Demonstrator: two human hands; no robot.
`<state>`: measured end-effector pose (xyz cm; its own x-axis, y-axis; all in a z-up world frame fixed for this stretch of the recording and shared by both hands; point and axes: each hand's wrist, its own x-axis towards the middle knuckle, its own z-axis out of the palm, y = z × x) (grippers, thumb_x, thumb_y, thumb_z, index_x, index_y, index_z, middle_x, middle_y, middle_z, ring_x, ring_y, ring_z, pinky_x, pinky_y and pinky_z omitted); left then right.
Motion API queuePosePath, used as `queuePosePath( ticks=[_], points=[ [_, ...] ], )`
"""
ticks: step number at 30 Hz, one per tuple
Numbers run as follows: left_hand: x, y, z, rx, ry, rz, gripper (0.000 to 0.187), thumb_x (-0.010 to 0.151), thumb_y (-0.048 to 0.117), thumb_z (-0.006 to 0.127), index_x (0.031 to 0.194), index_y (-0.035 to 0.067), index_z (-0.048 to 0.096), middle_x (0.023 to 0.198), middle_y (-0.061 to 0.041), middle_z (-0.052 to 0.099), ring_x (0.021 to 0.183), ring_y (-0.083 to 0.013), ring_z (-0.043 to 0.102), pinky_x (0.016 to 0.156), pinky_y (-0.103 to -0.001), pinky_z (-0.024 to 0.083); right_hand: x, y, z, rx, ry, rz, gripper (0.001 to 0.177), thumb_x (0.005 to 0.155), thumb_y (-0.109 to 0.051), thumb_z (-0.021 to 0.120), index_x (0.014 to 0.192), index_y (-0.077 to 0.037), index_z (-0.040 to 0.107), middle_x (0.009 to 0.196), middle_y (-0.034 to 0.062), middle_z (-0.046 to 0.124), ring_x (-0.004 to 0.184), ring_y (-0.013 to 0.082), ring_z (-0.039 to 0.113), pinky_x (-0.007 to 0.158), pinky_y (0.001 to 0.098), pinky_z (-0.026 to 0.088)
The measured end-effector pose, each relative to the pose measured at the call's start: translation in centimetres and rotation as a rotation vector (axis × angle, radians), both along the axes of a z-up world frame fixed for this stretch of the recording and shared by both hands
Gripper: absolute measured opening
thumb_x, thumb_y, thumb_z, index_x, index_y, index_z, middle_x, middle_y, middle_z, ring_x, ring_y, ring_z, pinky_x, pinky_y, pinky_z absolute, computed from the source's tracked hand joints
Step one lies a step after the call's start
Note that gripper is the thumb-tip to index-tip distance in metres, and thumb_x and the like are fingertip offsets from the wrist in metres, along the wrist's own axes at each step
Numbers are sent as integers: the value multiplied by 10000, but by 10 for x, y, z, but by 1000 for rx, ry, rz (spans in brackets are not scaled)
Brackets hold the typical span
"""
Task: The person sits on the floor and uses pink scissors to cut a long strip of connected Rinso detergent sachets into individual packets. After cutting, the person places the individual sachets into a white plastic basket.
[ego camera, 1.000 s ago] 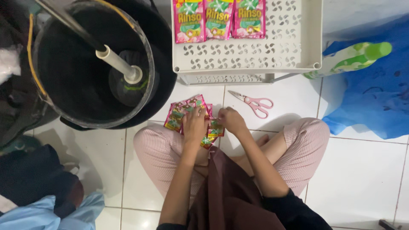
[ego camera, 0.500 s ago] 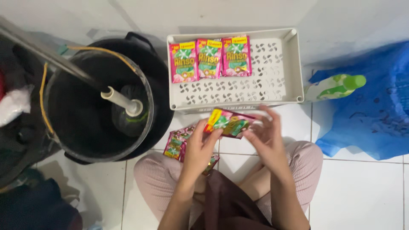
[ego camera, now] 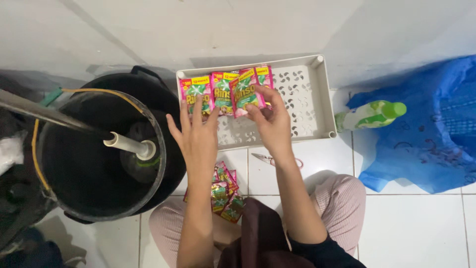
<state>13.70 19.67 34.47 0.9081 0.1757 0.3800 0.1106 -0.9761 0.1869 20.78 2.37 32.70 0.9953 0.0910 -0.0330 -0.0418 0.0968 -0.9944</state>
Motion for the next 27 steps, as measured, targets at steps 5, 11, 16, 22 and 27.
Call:
queuePosePath(
  ticks=[5, 11, 16, 22, 27],
  points=[
    [7, 12, -19, -104, 30, -43, 304, 1045, 161, 801, 1347, 180, 820, 1646, -73, 635, 1530, -352, 540, 1309, -647, 335, -4, 27, -10, -206, -131, 31, 548, 1050, -29, 802, 1556, -44, 591, 1466, 148, 712, 1140, 217, 798, 903, 335, 692],
    [9, 14, -9, -96, -18, -97, 445, 892, 210, 898, 1306, 91, 782, 1555, -84, 672, 1460, -338, 600, 1276, -634, 351, -8, 33, -3, -814, -419, -86, 495, 934, -139, 937, 1387, -43, 761, 1228, 156, 717, 1119, 396, 683, 970, 489, 556],
    [10, 15, -11, -124, -15, -136, 501, 903, 169, 889, 1378, 70, 760, 1492, -78, 703, 1431, -302, 637, 1266, -565, 405, -1, 37, 1, -929, -499, -99, 459, 838, -159, 955, 1271, -87, 821, 1268, 159, 694, 1138, 386, 620, 981, 481, 517],
    [17, 17, -20, -32, -42, -148, 426, 963, 151, 825, 1381, 86, 770, 1456, -84, 733, 1386, -275, 670, 1235, -511, 448, 2, 39, 5, -986, -544, 14, 650, 758, -234, 963, 1376, -138, 784, 1354, 90, 697, 1188, 371, 606, 996, 529, 466],
    [21, 15, -12, 7, 0, -135, 363, 1016, 129, 799, 1377, 113, 770, 1473, -60, 718, 1431, -253, 662, 1277, -509, 446, 1, 44, 7, -1179, -629, 20, 550, 898, -227, 918, 1425, -254, 762, 1469, 7, 695, 1260, 297, 614, 1044, 489, 436]
  ],
)
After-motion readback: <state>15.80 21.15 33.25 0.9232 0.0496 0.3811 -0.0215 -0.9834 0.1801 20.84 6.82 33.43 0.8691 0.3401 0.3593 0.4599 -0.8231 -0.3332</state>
